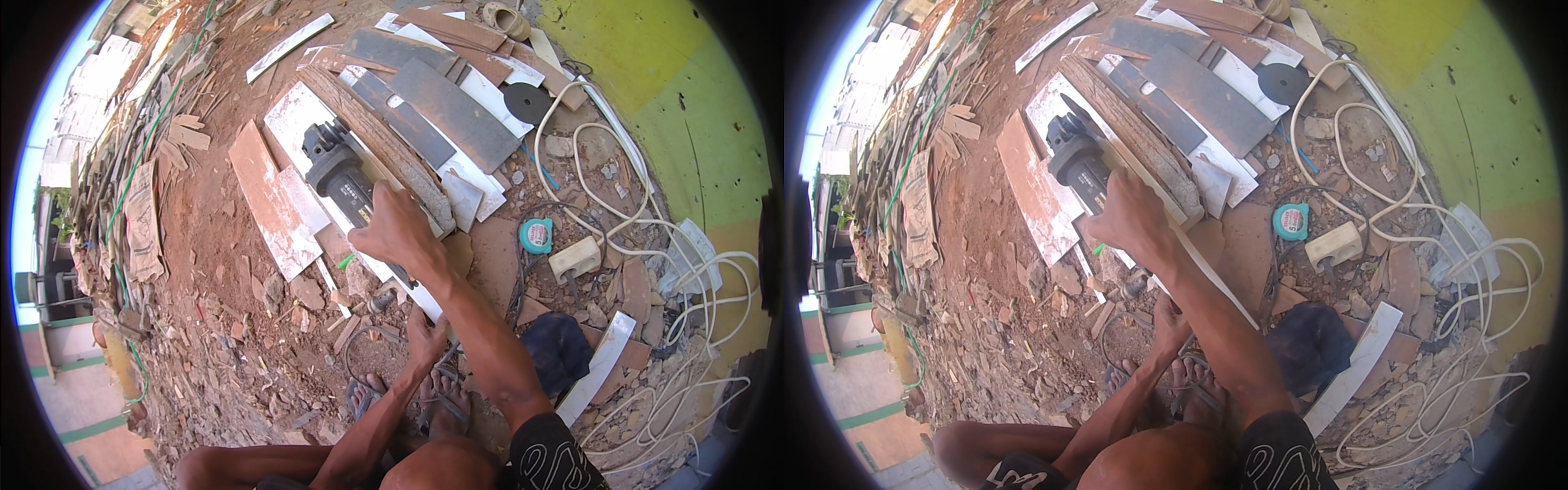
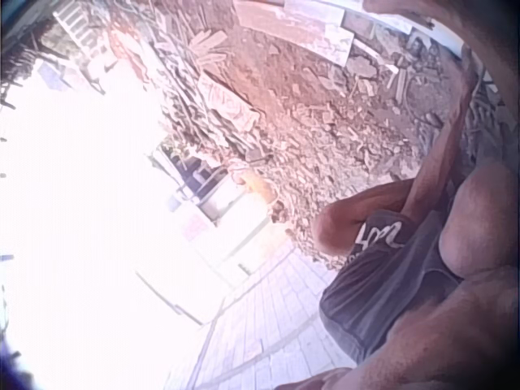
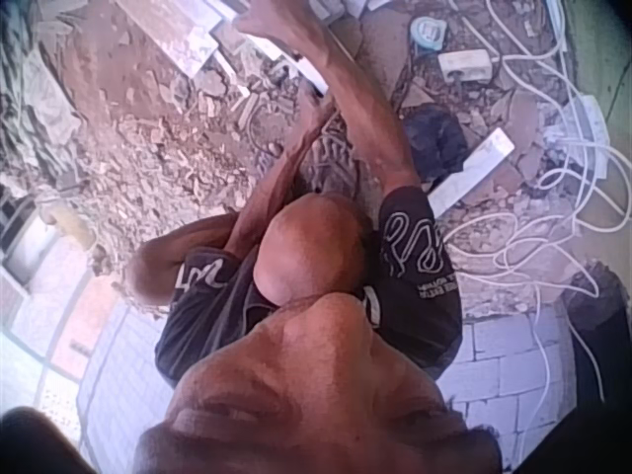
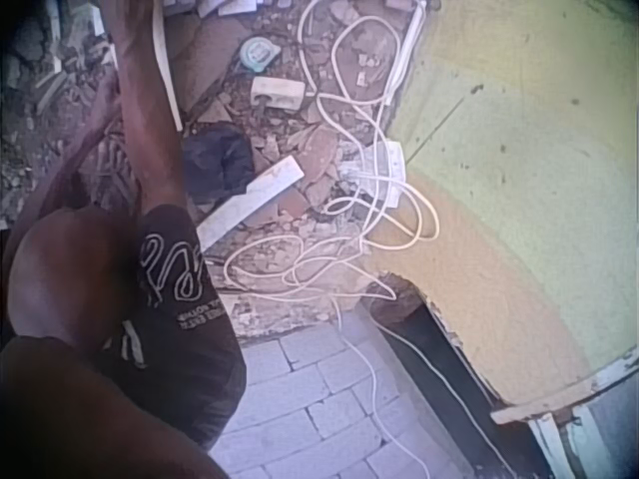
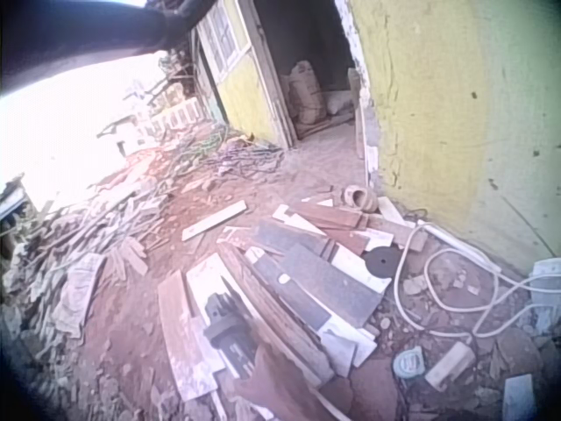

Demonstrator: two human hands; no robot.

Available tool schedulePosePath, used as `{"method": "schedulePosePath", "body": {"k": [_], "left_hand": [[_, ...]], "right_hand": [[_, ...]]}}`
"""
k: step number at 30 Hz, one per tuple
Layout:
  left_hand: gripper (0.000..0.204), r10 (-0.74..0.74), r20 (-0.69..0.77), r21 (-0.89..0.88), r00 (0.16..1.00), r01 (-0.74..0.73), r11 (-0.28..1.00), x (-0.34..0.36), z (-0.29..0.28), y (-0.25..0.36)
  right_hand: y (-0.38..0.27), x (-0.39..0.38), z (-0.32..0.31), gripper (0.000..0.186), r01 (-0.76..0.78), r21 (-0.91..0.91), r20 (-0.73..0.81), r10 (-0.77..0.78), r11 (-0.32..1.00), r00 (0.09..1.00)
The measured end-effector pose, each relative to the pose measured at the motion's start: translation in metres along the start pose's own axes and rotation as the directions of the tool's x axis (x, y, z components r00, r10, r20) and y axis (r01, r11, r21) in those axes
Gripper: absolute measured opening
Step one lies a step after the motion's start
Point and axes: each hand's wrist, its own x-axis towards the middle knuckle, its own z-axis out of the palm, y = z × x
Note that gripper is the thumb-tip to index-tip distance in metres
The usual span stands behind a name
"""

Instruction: The person wipes a white rectangular tile with a cloth, then uses an angle grinder to cut the tile into smaller pieces. The person handles the tile and grinder with both hands while sitting on the ground.

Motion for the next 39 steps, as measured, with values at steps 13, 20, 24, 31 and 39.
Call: {"method": "schedulePosePath", "body": {"k": [13, 20, 24, 31, 39], "left_hand": [[0.034, 0.071, -0.033, -0.028, 0.997, -0.072, 0.997, 0.001, 0.001, -0.003], [0.034, -0.051, -0.031, 0.093, 0.998, 0.053, 0.994, -0.005, 0.001, 0.020], [0.035, -0.019, -0.045, 0.095, 0.999, 0.024, 0.995, -0.005, -0.002, 0.025], [0.037, 0.012, -0.035, 0.080, 0.999, -0.009, 0.997, -0.006, -0.003, 0.026], [0.043, 0.012, -0.055, 0.006, 0.998, -0.011, 1.000, -0.003, -0.005, 0.007]], "right_hand": [[0.006, -0.015, -0.001, 0.042, -0.040, -0.026, -0.014, 0.039, 0.999, 0.999], [0.015, -0.026, -0.001, 0.043, -0.055, -0.046, -0.033, 0.054, 0.997, 0.998], [0.010, -0.032, -0.004, 0.044, -0.102, -0.061, -0.039, 0.100, 0.993, 0.994], [0.021, -0.043, -0.001, 0.049, -0.114, -0.075, -0.052, 0.110, 0.991, 0.993], [0.025, -0.057, 0.001, 0.051, -0.085, -0.067, -0.047, 0.082, 0.994, 0.995]]}}
